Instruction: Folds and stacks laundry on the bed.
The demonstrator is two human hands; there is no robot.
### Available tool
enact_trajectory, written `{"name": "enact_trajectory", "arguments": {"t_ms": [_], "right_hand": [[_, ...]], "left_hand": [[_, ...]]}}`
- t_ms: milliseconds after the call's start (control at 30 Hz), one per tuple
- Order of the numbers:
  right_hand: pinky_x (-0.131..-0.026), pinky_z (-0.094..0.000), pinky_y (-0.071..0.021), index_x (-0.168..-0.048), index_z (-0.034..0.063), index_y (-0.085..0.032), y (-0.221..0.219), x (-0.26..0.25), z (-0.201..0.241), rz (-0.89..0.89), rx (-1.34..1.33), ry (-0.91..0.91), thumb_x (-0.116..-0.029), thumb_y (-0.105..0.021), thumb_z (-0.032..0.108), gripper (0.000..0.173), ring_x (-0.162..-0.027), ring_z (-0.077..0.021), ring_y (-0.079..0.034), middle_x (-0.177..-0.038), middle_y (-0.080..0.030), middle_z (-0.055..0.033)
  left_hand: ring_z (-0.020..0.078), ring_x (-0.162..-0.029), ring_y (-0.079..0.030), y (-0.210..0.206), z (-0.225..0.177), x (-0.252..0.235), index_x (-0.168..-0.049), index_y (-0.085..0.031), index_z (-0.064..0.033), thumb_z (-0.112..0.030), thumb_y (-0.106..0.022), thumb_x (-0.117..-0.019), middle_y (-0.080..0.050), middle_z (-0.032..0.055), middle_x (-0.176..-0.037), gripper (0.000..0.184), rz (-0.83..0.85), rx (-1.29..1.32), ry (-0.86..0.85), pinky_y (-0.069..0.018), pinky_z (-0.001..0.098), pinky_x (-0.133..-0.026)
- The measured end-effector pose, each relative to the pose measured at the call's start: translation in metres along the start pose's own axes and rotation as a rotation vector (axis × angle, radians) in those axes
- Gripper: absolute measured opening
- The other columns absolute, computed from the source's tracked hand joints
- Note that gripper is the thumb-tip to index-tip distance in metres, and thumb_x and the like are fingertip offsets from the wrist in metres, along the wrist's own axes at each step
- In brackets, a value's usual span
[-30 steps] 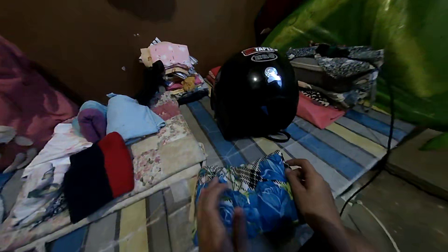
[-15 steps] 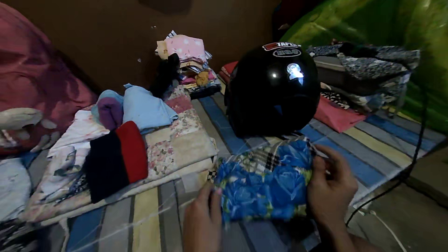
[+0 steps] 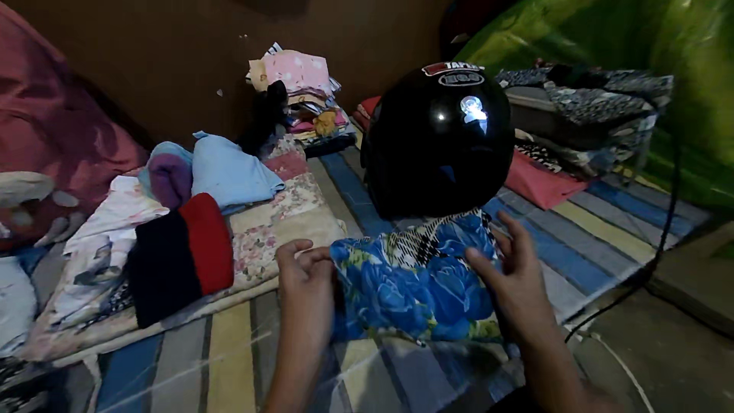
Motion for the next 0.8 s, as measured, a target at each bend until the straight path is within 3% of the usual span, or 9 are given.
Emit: {"name": "enact_trajectory", "arguments": {"t_ms": [67,133,200,300,367,433,533,667,800], "right_hand": [[-0.097,-0.0554,-0.0474,-0.154,0.0008,-0.034,0.003,0.008,-0.012,-0.011,0.068,-0.068,-0.0961,-0.067,0.019,0.069,-0.127,-0.0371,-0.055,-0.147,-0.048,-0.0267],[-0.092,-0.0566,-0.0482,-0.15,-0.0031,-0.036,0.009,0.018,-0.012,-0.079,0.134,-0.082,-0.0982,-0.062,0.027,0.066,-0.122,-0.0413,-0.056,-0.143,-0.049,-0.0303],[-0.088,-0.0588,-0.0486,-0.148,-0.0052,-0.04,0.014,0.03,-0.007,-0.132,0.211,-0.071,-0.0956,-0.062,0.035,0.07,-0.116,-0.0445,-0.057,-0.138,-0.052,-0.0324],[-0.086,-0.064,-0.048,-0.147,-0.002,-0.044,0.008,0.04,-0.008,-0.093,0.339,-0.128,-0.0899,-0.068,0.043,0.076,-0.111,-0.0469,-0.06,-0.125,-0.06,-0.0314],[-0.094,-0.0668,-0.0438,-0.148,-0.0018,-0.044,-0.001,0.036,-0.013,-0.018,0.434,-0.194,-0.0913,-0.072,0.04,0.076,-0.117,-0.0497,-0.057,-0.129,-0.058,-0.0317],[-0.097,-0.067,-0.0419,-0.147,-0.0033,-0.044,-0.007,0.031,-0.015,0.008,0.476,-0.232,-0.0948,-0.071,0.035,0.07,-0.12,-0.0513,-0.054,-0.132,-0.055,-0.0325],[-0.097,-0.0654,-0.0437,-0.145,-0.0046,-0.046,-0.007,0.026,-0.017,-0.007,0.457,-0.252,-0.0977,-0.069,0.029,0.062,-0.119,-0.0503,-0.056,-0.133,-0.055,-0.0327],[-0.092,-0.0666,-0.0454,-0.142,-0.0052,-0.049,-0.001,0.025,-0.018,-0.05,0.411,-0.246,-0.1,-0.066,0.025,0.054,-0.113,-0.0501,-0.06,-0.127,-0.059,-0.0325],[-0.09,-0.0685,-0.0451,-0.14,-0.0054,-0.051,-0.001,0.027,-0.018,-0.074,0.375,-0.195,-0.0996,-0.066,0.024,0.052,-0.113,-0.0508,-0.06,-0.127,-0.06,-0.0321]], "left_hand": [[0.0174,-0.093,-0.058,0.007,-0.011,0.026,-0.133,-0.038,0.0143,-0.001,-0.053,-0.0968,-0.055,0.0224,-0.113,0.042,-0.074,-0.184,-0.253,-0.0493,0.0313,-0.078],[0.0085,-0.071,-0.051,0.001,-0.011,0.065,-0.107,-0.048,0.0176,-0.005,-0.058,-0.0958,-0.054,0.0145,-0.083,0.027,-0.046,-0.34,-0.397,-0.0466,0.0216,-0.065],[0.014,-0.054,-0.056,-0.014,0.005,0.096,-0.087,-0.06,0.0115,-0.014,-0.063,-0.0964,-0.058,0.0117,-0.063,0.027,0.141,-0.52,-0.353,-0.0487,0.0288,-0.053],[0.0398,-0.073,-0.069,-0.028,0.036,0.106,-0.09,-0.071,0.0079,-0.035,-0.064,-0.0977,-0.069,0.0214,-0.076,0.044,0.337,-0.818,-0.21,-0.0539,0.0565,-0.071],[0.0436,-0.08,-0.07,-0.031,0.038,0.096,-0.094,-0.072,0.0081,-0.043,-0.062,-0.0986,-0.071,0.0229,-0.08,0.052,0.324,-0.924,-0.172,-0.0528,0.061,-0.077],[0.0463,-0.093,-0.068,-0.035,0.035,0.082,-0.1,-0.07,0.0104,-0.036,-0.062,-0.099,-0.071,0.0257,-0.09,0.047,0.284,-0.963,-0.128,-0.0485,0.0612,-0.086],[0.0464,-0.102,-0.065,-0.036,0.034,0.065,-0.106,-0.069,0.0125,-0.009,-0.06,-0.0964,-0.069,0.0282,-0.1,0.025,0.256,-0.852,-0.131,-0.0447,0.0616,-0.092],[0.0457,-0.094,-0.066,-0.012,0.02,0.05,-0.094,-0.072,0.0092,0.006,-0.062,-0.0864,-0.069,0.0247,-0.094,0.013,0.215,-0.644,-0.474,-0.042,0.0701,-0.087],[0.0393,-0.092,-0.068,0.017,0.025,0.026,-0.086,-0.074,-0.0017,0.009,-0.061,-0.0834,-0.073,0.0149,-0.093,0.017,0.198,-0.716,-0.708,-0.043,0.0661,-0.084]]}}
Point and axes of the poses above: each hand's wrist, its own x-axis away from the middle knuckle, its own y-axis out of the back of the hand, z = x × y, the point moved 10 cm from there along -x, towards the middle knuckle
